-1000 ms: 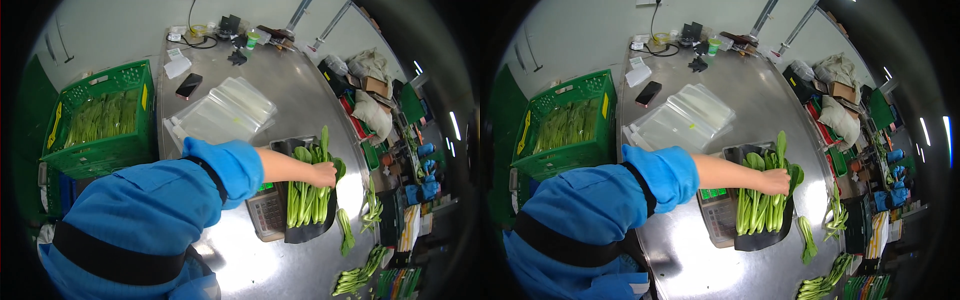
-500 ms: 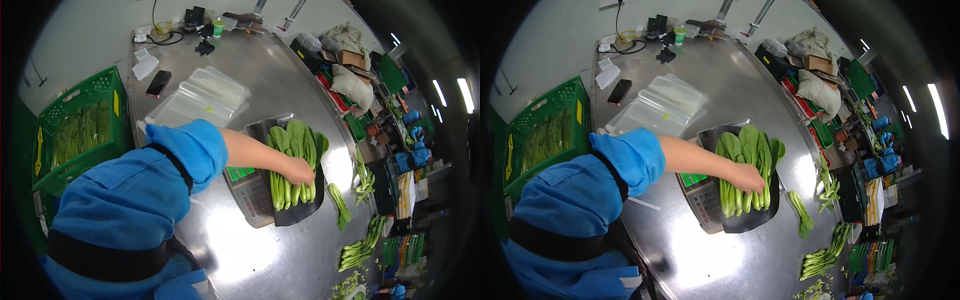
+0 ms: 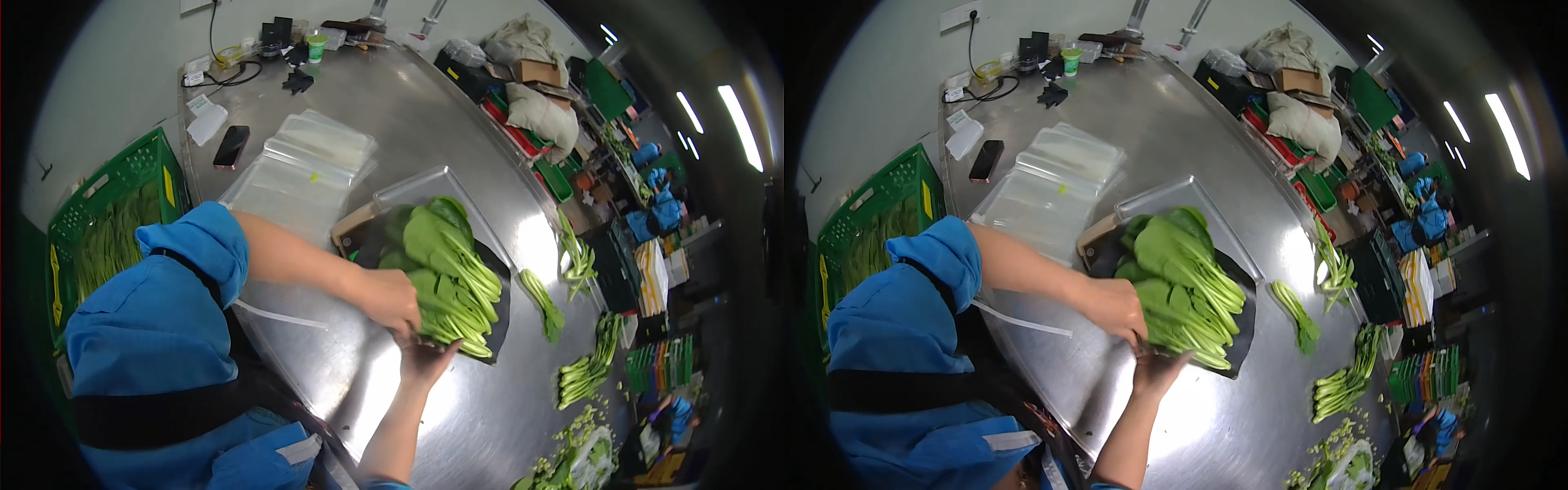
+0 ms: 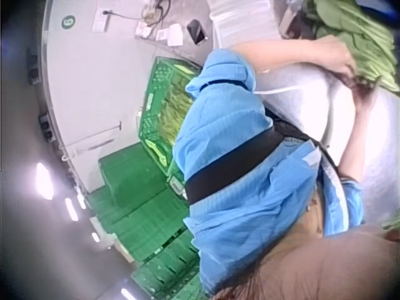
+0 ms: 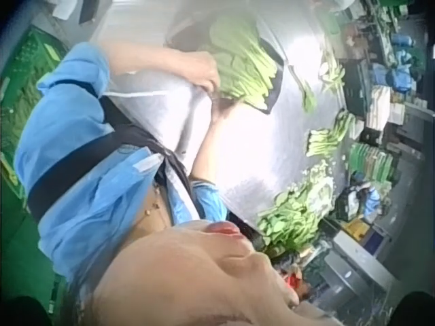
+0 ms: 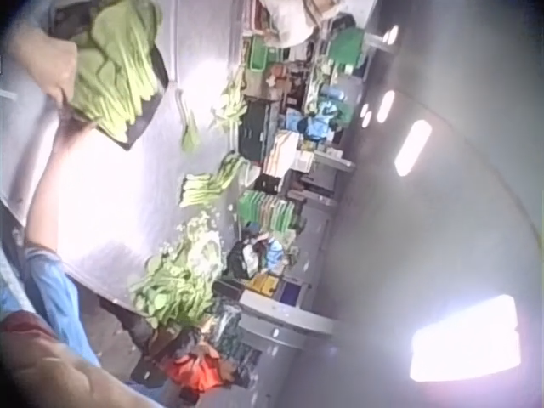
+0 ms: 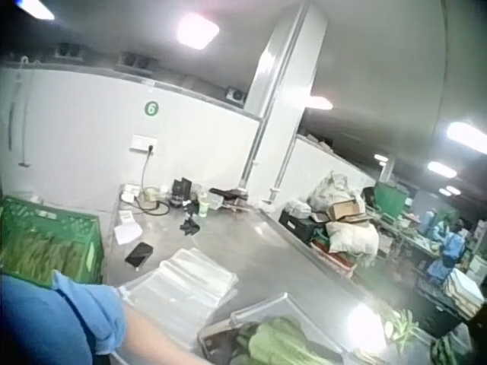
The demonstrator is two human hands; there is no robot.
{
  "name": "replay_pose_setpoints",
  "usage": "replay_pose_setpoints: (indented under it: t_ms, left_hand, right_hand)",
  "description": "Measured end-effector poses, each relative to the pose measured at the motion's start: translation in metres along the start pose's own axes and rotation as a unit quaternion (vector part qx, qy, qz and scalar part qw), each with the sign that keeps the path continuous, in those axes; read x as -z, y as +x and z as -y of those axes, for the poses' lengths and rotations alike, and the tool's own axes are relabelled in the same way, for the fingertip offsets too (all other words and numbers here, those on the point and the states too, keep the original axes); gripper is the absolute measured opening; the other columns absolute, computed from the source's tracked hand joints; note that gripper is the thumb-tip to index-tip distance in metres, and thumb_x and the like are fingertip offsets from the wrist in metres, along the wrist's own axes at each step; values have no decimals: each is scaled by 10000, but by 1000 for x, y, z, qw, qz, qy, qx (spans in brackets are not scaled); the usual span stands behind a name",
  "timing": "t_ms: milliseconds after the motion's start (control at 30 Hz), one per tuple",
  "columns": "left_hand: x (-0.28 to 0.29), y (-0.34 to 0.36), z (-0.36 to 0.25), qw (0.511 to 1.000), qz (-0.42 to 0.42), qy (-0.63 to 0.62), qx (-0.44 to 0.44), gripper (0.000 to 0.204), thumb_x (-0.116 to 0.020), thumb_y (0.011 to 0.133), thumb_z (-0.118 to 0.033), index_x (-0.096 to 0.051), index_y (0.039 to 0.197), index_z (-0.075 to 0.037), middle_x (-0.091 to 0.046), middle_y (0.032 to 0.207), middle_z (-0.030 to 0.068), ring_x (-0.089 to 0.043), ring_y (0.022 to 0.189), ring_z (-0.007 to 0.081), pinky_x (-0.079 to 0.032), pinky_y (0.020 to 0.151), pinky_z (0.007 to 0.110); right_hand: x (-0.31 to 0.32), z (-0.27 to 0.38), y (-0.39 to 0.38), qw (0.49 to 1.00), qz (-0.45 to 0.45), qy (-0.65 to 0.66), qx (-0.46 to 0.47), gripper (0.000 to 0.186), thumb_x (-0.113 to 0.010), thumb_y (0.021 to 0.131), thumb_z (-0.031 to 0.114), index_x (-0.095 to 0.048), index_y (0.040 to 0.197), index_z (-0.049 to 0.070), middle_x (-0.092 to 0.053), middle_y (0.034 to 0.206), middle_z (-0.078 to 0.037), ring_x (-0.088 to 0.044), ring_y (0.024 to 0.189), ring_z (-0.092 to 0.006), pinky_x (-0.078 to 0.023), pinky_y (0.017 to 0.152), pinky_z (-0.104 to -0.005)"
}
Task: Sort, weigh, and bag green leafy vegetables into plastic bags at a production facility station.
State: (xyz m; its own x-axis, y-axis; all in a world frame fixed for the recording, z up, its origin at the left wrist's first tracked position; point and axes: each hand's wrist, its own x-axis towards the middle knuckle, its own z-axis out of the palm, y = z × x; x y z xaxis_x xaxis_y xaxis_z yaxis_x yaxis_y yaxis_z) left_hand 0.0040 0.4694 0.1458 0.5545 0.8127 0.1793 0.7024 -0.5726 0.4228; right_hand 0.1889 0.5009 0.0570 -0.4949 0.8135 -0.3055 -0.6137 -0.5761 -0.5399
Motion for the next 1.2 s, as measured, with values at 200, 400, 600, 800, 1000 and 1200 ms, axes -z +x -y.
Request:
replay_pose_setpoints:
  t_ms: [200,400,600,800,1000,1200]
  left_hand:
    - [7,40,70,791,-412,-380,247,190,-599,787,-184,-642,887,-28,-642,826,78,-597,739,141,-475,665,264]
    - [-99,37,77,626,-93,-677,376,350,-602,810,-285,-588,1029,-12,-612,965,85,-583,834,155,-478,729,316]
    - [-145,41,-19,674,-100,-689,247,645,-712,669,-122,-381,1212,-13,-515,1122,82,-493,1030,161,-400,882,285]
    - [-175,22,-84,678,-321,-603,271,854,-685,710,-260,-155,1326,2,-326,1292,130,-309,1196,202,-323,954,329]
    - [-160,-110,-72,770,-60,-571,277,292,-584,780,-295,-645,879,-27,-649,703,66,-617,649,170,-472,572,295]
    - [-166,-233,44,831,-219,34,510,156,-674,648,-248,-643,723,-114,-587,793,39,-558,811,223,-442,690,358]
  right_hand:
    - [45,40,-24,995,-96,7,11,589,-531,806,430,-386,1236,55,-431,1243,-104,-425,1122,-272,-347,947,-419]
    - [97,45,-29,987,-82,-135,10,531,-532,842,331,-363,1247,31,-420,1256,-107,-420,1131,-263,-353,945,-389]
    - [60,40,-50,711,-186,-652,184,622,-684,687,146,-369,1195,-29,-499,1107,-154,-496,979,-242,-373,870,-315]
    - [11,28,-103,610,12,-760,224,993,-749,563,135,-124,1316,-31,-317,1267,-232,-375,1152,-335,-321,954,-366]
    - [44,-7,-182,680,26,-732,23,1092,-810,488,224,-145,1315,-36,-355,1225,-240,-384,1139,-327,-316,959,-368]
    - [39,-78,-213,546,-98,-832,5,1086,-800,478,332,-176,1321,55,-308,1263,-234,-359,1151,-378,-345,928,-411]
